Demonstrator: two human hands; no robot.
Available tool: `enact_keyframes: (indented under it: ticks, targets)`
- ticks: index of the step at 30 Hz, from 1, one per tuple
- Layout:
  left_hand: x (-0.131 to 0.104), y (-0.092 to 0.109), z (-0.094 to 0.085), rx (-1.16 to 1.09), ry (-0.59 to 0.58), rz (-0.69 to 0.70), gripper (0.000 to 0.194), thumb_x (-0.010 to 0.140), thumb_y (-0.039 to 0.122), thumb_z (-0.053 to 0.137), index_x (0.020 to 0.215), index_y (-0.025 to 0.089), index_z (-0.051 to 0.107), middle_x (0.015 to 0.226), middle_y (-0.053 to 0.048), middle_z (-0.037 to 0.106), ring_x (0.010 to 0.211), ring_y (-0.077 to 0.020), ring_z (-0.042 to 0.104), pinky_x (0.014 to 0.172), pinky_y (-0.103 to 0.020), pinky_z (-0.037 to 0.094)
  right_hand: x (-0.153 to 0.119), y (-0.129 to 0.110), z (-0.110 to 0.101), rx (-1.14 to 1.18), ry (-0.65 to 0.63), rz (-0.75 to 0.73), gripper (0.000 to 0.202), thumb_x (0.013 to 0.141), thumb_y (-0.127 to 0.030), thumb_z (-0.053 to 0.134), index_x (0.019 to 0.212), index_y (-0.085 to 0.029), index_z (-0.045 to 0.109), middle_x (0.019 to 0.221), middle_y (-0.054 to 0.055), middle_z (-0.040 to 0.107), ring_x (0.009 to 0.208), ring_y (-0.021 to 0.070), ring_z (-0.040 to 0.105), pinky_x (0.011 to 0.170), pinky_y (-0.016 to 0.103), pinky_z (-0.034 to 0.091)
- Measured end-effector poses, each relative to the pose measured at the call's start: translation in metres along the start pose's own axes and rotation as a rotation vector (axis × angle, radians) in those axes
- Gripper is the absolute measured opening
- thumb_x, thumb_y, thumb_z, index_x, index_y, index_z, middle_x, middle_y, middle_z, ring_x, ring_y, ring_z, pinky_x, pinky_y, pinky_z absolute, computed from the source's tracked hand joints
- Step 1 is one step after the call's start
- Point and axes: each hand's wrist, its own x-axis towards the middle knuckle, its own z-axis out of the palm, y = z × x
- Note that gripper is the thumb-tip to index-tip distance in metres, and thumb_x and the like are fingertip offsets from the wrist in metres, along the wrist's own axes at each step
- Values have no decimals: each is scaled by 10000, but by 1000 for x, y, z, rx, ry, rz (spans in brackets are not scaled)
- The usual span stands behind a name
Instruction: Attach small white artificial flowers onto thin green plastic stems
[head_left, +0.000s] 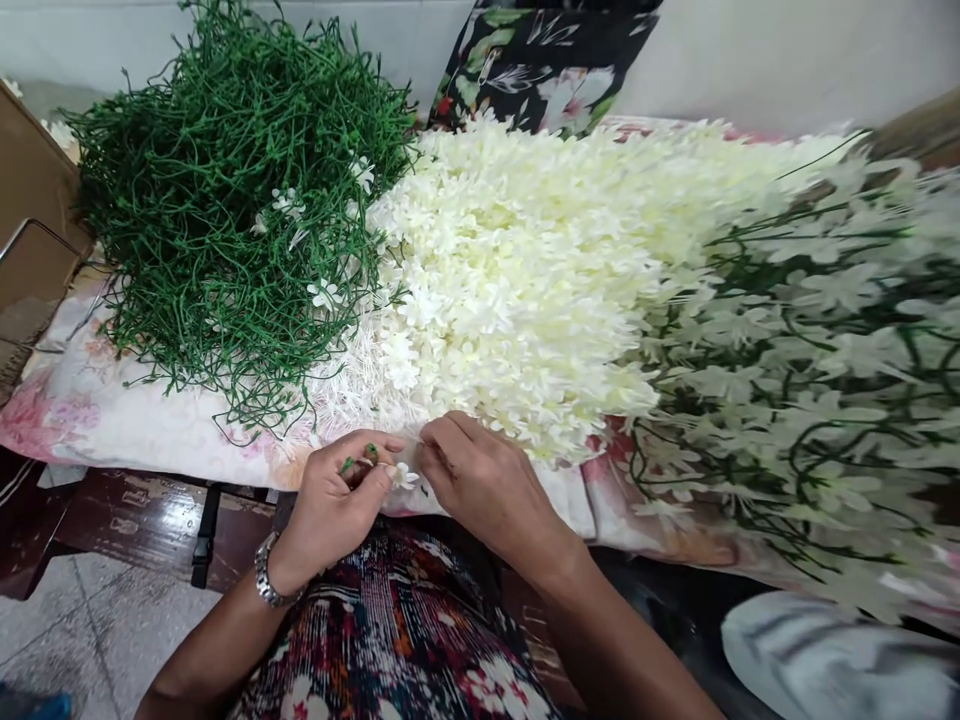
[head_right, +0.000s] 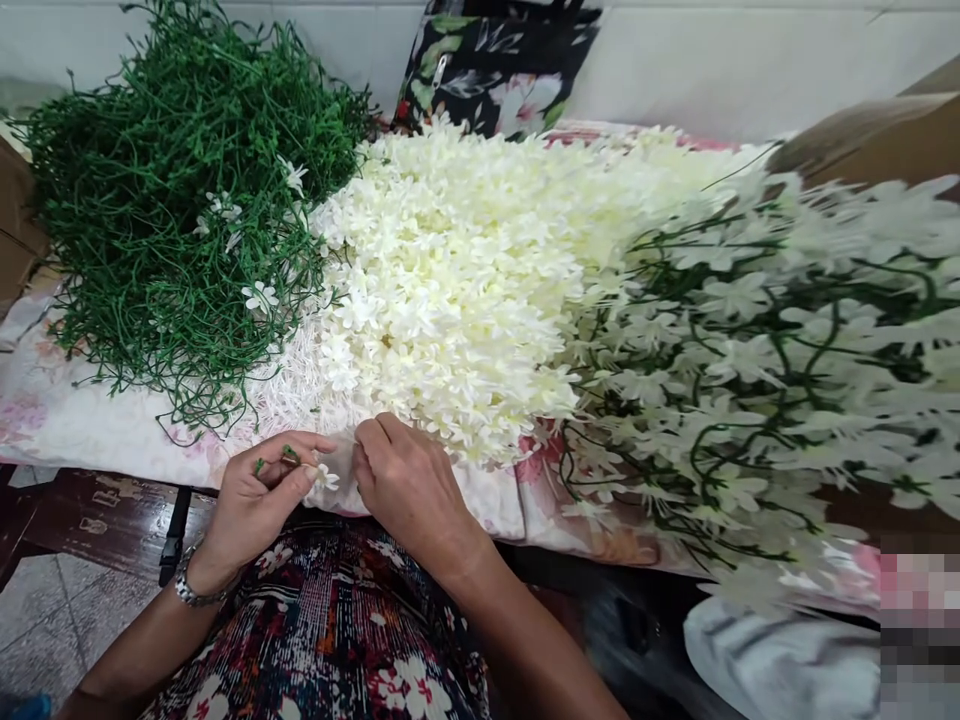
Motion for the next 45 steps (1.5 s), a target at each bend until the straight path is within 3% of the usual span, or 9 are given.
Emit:
enact_keyframes:
  ticks: [4, 9, 12, 17, 20, 24, 30, 37, 45]
  targets:
    - [1, -3, 3, 93, -20, 31, 72, 758, 129, 470, 737, 154, 534, 812, -18, 599, 660, -81, 542, 591, -181, 432, -1, 2, 1, 93, -67, -4, 128, 789, -145, 395, 792, -162, 522, 714, 28, 513, 642, 124, 471, 586, 243, 325]
    - [4, -3, 8, 357, -76, 137, 215, 739, 91, 445, 888, 167, 580, 1032, -59, 609, 890, -146, 580, 803, -289, 466, -4, 4, 2, 160, -111, -16, 159, 800, -138, 374, 836, -159, 528, 744, 43, 517, 694, 144, 487, 619, 260, 359]
    - [5, -2, 11, 493, -80, 166, 310, 726, 85, 455, 1009, 154, 560, 1031, -82, 619, 946, -181, 573, 842, -340, 461, -9, 5, 1, 168, -102, -15, 166, 798, -134, 371, 856, -156, 524, 740, 44, 515, 681, 149, 485, 612, 270, 374]
    - [4, -1, 12, 513, -68, 142, 308, 730, 103, 467, 1023, 137, 558, 993, -90, 633, 914, -184, 587, 819, -331, 472, -20, 12, -1, 272, -40, -18, 224, 790, -134, 383, 974, -143, 511, 768, 54, 515, 694, 150, 498, 619, 279, 402]
    - [3, 0, 10, 433, -62, 117, 263, 744, 115, 462, 983, 143, 570, 977, -80, 628, 893, -165, 579, 805, -302, 460, -23, 19, -2, 478, 36, 6, 193, 777, -126, 420, 931, -153, 533, 762, 38, 516, 682, 118, 499, 612, 244, 406]
    - [2, 1, 8, 179, 18, 48, 103, 761, 138, 472, 793, 150, 568, 842, -32, 605, 659, -85, 536, 593, -192, 434, -23, 22, -8, 762, 52, 95, 85, 754, -118, 472, 779, -179, 527, 687, -9, 492, 622, 77, 465, 558, 200, 378]
    - [3, -2, 12, -177, 173, -64, 46, 747, 175, 531, 717, 141, 539, 642, 26, 503, 465, -22, 375, 418, -132, 302, -24, 1, -15, 1090, 127, 149, 80, 750, -118, 493, 765, -197, 499, 683, -26, 497, 609, 64, 472, 522, 175, 386]
    - [-2, -3, 21, -357, 187, -108, 87, 738, 215, 566, 759, 131, 567, 614, 30, 488, 485, -22, 416, 437, -119, 345, -17, -13, 5, 862, 403, -33, 188, 700, -59, 536, 839, -186, 547, 788, 13, 551, 752, 112, 535, 659, 256, 438]
    - [-3, -6, 23, -416, 137, -97, 93, 725, 230, 581, 762, 145, 586, 605, 28, 508, 428, -14, 338, 400, -135, 307, -17, -13, 11, 781, 474, -14, 202, 691, -68, 557, 843, -200, 575, 794, 18, 551, 735, 120, 539, 635, 272, 456]
